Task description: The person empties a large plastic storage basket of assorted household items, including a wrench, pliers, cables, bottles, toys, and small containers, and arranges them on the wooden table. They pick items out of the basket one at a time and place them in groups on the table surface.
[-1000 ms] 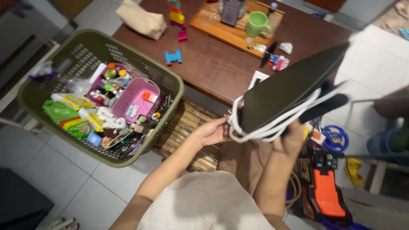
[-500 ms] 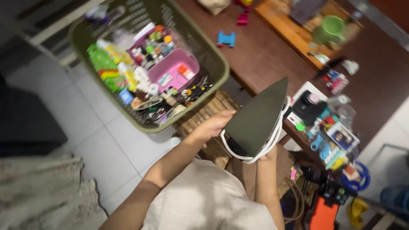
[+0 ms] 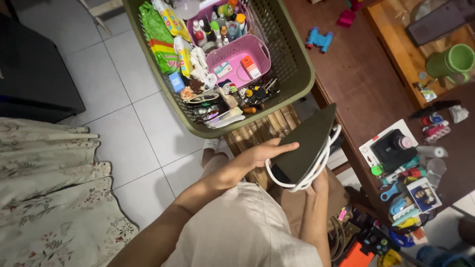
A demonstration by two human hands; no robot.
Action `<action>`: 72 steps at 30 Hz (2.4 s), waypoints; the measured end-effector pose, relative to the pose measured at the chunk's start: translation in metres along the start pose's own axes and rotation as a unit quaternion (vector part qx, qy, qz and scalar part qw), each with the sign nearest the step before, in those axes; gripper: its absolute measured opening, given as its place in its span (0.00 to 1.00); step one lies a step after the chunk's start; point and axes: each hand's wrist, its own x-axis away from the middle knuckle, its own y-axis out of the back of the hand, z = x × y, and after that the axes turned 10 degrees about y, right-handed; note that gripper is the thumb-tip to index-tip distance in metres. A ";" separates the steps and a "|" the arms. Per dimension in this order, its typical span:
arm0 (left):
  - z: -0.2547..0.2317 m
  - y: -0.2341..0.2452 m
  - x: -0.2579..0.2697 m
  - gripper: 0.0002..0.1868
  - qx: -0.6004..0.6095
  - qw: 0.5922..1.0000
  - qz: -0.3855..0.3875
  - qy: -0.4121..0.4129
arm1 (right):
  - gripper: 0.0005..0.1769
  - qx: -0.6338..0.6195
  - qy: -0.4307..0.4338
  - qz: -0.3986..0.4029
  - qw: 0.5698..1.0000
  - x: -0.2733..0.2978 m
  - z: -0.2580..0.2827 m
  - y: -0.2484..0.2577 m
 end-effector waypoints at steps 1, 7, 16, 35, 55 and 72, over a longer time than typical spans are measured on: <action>-0.003 0.005 0.003 0.29 -0.007 1.000 0.001 -0.007 | 0.24 0.045 0.008 -0.016 0.999 0.001 -0.002 -0.005; -0.041 0.035 0.019 0.30 -0.081 0.995 -0.051 0.011 | 0.29 0.143 -0.024 -0.084 0.986 -0.013 -0.015 -0.058; -0.126 0.071 0.022 0.34 -0.136 0.983 -0.103 0.069 | 0.30 0.158 -0.011 -0.063 0.985 -0.059 -0.011 -0.165; -0.247 0.183 -0.067 0.40 -0.309 0.939 -0.072 0.136 | 0.29 0.371 0.020 -0.226 0.900 -0.195 -0.083 -0.220; -0.184 0.270 -0.103 0.36 -0.308 0.942 -0.061 0.122 | 0.30 0.507 -0.179 -0.230 0.811 -0.240 -0.177 -0.128; -0.148 0.286 -0.094 0.46 -0.690 0.693 -0.181 -0.104 | 0.31 0.767 -0.182 -0.033 0.614 -0.215 -0.165 -0.191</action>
